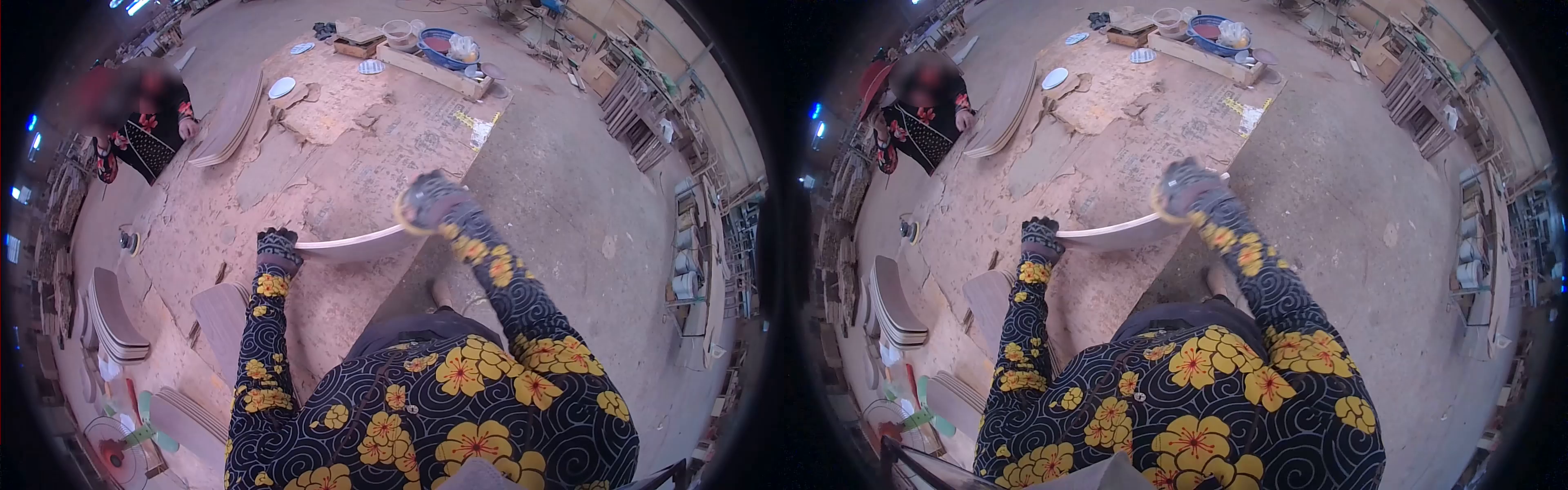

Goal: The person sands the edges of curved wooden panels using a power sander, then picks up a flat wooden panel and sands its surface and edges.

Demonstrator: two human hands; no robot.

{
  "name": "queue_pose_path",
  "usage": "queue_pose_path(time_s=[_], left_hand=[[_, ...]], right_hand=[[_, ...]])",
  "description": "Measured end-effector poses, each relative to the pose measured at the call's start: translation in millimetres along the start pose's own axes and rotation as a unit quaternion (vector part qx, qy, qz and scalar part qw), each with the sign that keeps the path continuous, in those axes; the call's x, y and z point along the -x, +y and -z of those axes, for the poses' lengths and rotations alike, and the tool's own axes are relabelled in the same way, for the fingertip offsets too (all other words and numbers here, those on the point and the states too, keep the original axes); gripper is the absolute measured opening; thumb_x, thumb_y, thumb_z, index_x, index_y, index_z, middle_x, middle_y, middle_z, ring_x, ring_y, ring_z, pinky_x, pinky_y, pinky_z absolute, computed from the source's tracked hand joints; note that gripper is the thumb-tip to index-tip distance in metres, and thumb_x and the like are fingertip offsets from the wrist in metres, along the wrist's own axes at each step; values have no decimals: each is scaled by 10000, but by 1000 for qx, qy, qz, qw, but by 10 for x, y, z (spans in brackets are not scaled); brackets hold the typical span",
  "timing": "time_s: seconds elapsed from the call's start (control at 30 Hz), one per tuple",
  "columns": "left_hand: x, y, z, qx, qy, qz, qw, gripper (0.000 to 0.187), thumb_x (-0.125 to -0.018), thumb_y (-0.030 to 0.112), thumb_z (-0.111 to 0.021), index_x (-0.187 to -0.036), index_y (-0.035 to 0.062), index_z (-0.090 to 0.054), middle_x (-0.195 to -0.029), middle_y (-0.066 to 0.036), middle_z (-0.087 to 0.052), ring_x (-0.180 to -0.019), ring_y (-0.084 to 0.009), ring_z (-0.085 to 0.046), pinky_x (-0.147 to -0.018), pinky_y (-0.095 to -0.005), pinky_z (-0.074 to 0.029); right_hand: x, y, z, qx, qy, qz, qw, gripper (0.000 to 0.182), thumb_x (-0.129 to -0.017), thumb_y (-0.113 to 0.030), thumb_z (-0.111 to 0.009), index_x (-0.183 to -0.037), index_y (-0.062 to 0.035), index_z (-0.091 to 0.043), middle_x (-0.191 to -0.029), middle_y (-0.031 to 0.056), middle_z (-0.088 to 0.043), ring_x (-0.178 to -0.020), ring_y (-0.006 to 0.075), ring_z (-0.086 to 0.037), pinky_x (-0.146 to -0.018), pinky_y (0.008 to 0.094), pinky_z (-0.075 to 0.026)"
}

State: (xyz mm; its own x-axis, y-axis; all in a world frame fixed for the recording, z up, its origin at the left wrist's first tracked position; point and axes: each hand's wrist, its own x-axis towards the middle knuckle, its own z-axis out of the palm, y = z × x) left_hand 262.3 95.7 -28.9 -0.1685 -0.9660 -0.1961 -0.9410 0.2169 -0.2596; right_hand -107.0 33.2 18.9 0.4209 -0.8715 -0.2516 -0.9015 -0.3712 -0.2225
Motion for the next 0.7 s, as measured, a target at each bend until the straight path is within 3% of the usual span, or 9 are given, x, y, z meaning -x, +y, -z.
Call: queue_pose_path(time_s=[0.13,0.2,0.3,0.37,0.43,0.53,0.6,0.67,0.7], left_hand=[[-46,15,25,-10,-39,13,999,417,-737,396,-734,-1073,154,-675,-1156,-73,-664,-1157,-287,-576,-1001,-453,-428],[-58,22,26,-13,-60,31,998,445,-740,386,-743,-1115,158,-666,-1203,-76,-648,-1197,-292,-557,-1034,-470,-409],[-118,22,-1,-33,-104,45,993,465,-742,388,-748,-1138,161,-659,-1232,-75,-636,-1217,-293,-545,-1040,-469,-407],[-84,133,241,-7,-115,68,991,438,-726,429,-773,-1077,179,-694,-1174,-57,-676,-1193,-296,-568,-1050,-498,-386],[-60,394,691,19,-145,89,985,428,-710,457,-790,-1038,193,-717,-1126,-48,-702,-1173,-287,-584,-1048,-509,-373],[-177,911,692,69,-49,-7,996,479,-677,513,-804,-1029,193,-743,-1054,-62,-721,-1117,-260,-612,-1022,-488,-373],[-352,1485,596,104,41,-96,989,659,-691,641,-737,-1194,217,-698,-1063,-92,-688,-1031,-282,-617,-981,-449,-413],[-524,2050,570,252,160,-129,946,780,-705,609,-759,-1291,112,-624,-1126,-149,-687,-1057,-331,-644,-949,-433,-491],[-615,2293,698,218,67,-105,968,709,-759,505,-746,-1301,75,-597,-1148,-171,-687,-1090,-324,-650,-960,-419,-504]], right_hand=[[286,840,474,82,8,-77,994,550,-859,-425,-625,-1281,-72,-607,-1329,177,-570,-1142,385,-624,-1020,444,-488],[108,1865,-119,166,79,120,976,451,-861,-391,-627,-1219,-119,-663,-1300,160,-597,-1100,364,-642,-1009,422,-494],[153,2174,-323,-176,58,-25,982,288,-856,-285,-642,-1111,-160,-687,-1162,77,-670,-1043,336,-647,-982,375,-493],[35,2359,-582,-203,-53,-77,975,233,-822,-194,-670,-1054,-175,-687,-1072,30,-705,-990,316,-654,-916,364,-508],[-380,2902,-1303,125,-179,69,973,272,-760,-99,-711,-1016,-188,-689,-1015,10,-715,-920,291,-673,-806,377,-541],[223,3363,-1589,-97,138,227,959,223,-717,-151,-745,-934,-180,-702,-934,84,-723,-870,252,-691,-772,389,-516],[456,3341,-1425,-70,122,166,976,202,-725,-192,-734,-924,-176,-705,-924,87,-723,-877,242,-693,-843,373,-489],[359,3480,-1475,169,7,104,980,207,-738,-197,-720,-944,-184,-706,-973,63,-722,-898,247,-691,-861,380,-480],[314,3759,-1696,171,16,121,978,216,-741,-196,-716,-957,-193,-707,-1018,50,-721,-911,250,-690,-852,390,-482]])
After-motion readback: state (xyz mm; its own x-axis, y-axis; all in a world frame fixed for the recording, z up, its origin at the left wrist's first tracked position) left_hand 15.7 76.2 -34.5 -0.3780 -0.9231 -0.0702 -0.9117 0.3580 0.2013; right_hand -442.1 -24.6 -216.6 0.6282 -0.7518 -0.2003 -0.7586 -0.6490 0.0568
